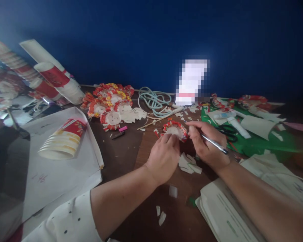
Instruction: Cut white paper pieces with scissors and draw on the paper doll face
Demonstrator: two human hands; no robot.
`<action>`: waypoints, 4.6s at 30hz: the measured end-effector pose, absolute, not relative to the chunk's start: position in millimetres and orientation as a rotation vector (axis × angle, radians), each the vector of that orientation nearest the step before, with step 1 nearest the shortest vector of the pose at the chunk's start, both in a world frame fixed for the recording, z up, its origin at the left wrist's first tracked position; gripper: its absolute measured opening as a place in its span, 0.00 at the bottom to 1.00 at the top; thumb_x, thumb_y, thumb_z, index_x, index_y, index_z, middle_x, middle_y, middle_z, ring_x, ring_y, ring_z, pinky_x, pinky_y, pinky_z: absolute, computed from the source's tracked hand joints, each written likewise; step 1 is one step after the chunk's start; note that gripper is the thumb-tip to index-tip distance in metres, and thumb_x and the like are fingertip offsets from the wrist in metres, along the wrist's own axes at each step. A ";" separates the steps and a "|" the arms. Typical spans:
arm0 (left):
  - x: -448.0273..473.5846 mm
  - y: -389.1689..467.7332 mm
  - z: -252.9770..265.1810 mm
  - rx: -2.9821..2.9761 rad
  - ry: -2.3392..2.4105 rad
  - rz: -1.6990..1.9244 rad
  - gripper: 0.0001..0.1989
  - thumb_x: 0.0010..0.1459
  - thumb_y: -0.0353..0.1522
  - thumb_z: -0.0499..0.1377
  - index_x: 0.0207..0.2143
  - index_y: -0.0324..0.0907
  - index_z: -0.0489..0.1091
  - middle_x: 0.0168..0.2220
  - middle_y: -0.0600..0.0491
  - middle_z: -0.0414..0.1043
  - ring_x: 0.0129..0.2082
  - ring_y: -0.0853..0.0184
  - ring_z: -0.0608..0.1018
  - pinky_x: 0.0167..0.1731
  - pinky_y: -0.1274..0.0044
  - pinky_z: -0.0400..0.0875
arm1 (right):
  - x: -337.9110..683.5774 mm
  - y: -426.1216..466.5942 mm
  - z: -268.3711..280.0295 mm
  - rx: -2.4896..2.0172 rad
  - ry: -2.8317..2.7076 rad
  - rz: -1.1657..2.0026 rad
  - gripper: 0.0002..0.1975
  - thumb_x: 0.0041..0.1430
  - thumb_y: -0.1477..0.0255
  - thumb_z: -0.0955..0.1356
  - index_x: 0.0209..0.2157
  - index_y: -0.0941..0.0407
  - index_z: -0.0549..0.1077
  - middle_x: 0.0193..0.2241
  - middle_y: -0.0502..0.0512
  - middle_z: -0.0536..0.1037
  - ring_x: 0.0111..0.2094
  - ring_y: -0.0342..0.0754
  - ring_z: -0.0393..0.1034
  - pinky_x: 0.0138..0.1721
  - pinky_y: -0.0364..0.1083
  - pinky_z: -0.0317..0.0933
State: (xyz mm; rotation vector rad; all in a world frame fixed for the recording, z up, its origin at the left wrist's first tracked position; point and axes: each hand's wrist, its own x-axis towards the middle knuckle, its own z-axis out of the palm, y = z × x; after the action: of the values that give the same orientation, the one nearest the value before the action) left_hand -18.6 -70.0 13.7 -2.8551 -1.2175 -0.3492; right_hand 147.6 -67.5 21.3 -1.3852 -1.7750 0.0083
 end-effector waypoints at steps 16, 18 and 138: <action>-18.5 -67.7 14.2 -2.850 -1.141 -0.277 0.12 0.62 0.28 0.51 0.43 0.34 0.71 0.45 0.44 0.71 0.47 0.60 0.71 0.52 0.68 0.65 | 143.4 -71.2 18.6 -1.478 -1.692 -0.034 0.09 0.55 0.69 0.68 0.39 0.55 0.71 0.30 0.52 0.77 0.26 0.45 0.72 0.29 0.43 0.66; -18.2 -67.1 14.0 -2.846 -1.140 -0.290 0.12 0.62 0.28 0.51 0.43 0.34 0.71 0.45 0.44 0.71 0.47 0.60 0.72 0.53 0.68 0.64 | 144.3 -70.0 16.8 -1.458 -1.718 -0.027 0.08 0.56 0.70 0.68 0.39 0.55 0.72 0.31 0.52 0.77 0.28 0.45 0.73 0.32 0.43 0.67; -21.0 -70.4 18.1 -2.853 -1.203 -0.367 0.11 0.60 0.28 0.53 0.41 0.35 0.73 0.39 0.47 0.74 0.43 0.61 0.73 0.54 0.69 0.63 | 141.6 -66.2 9.7 -1.384 -2.003 0.071 0.05 0.60 0.69 0.65 0.36 0.55 0.72 0.30 0.53 0.78 0.31 0.47 0.74 0.33 0.44 0.65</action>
State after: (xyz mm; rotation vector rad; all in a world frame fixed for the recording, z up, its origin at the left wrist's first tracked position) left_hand -21.0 -70.4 18.1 -2.8529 -1.2035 -0.3668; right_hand 141.6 -66.2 9.7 -1.3838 -2.0027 0.0714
